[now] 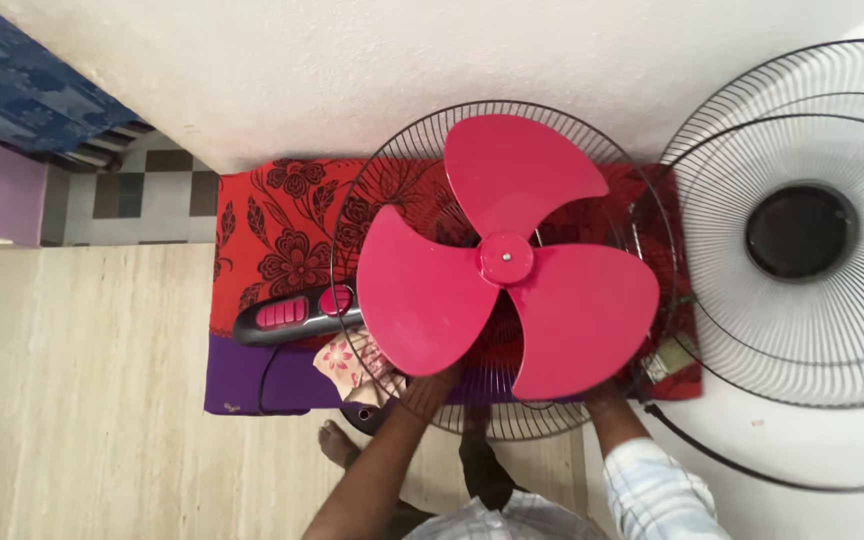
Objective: The person assembles a standing fan by attaching pink blades to the motor hub, securing them with a cap, wiping the blades with a cloth, and then fitting the front wire cage over the assembly.
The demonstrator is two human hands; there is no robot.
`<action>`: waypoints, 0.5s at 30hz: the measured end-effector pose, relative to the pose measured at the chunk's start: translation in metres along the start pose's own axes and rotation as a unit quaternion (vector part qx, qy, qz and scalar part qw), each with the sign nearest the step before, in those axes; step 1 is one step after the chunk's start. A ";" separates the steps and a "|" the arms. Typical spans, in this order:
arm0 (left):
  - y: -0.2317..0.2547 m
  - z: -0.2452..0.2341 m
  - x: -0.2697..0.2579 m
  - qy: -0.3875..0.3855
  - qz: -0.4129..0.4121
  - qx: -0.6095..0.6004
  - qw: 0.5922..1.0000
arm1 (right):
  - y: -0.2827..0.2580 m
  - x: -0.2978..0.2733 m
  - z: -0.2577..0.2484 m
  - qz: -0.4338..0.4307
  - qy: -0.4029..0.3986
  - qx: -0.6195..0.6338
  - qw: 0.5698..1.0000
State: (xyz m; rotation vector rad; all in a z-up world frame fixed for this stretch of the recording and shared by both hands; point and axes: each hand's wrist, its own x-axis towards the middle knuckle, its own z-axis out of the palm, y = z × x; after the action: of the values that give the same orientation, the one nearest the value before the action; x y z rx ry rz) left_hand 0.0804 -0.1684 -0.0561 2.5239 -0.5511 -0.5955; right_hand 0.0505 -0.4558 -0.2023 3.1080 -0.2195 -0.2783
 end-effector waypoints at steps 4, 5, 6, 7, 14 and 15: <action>0.006 -0.001 -0.026 -0.046 0.015 0.024 0.999 | -0.001 -0.021 -0.015 -0.013 -0.004 -0.001 1.000; 0.008 -0.003 -0.030 -0.063 0.021 0.035 0.997 | -0.004 -0.030 -0.017 -0.017 -0.007 -0.002 1.000; 0.009 -0.006 -0.041 -0.081 0.029 0.043 0.995 | -0.007 -0.043 -0.018 -0.024 -0.010 0.002 1.000; 0.010 -0.012 -0.047 -0.097 0.037 0.054 0.993 | -0.010 -0.053 -0.020 -0.029 -0.012 0.002 1.000; 0.031 -0.043 -0.112 -0.293 0.142 0.083 0.942 | -0.009 -0.144 -0.057 0.148 0.070 0.399 0.902; 0.033 -0.047 -0.119 -0.311 0.154 0.073 0.935 | 0.001 -0.157 -0.070 0.117 0.186 0.420 0.880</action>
State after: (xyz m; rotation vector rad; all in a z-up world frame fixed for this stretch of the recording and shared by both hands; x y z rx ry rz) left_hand -0.0032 -0.1210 0.0345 2.2727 -1.2279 -1.2746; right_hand -0.0900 -0.4346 -0.1059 3.7855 -0.9160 0.5859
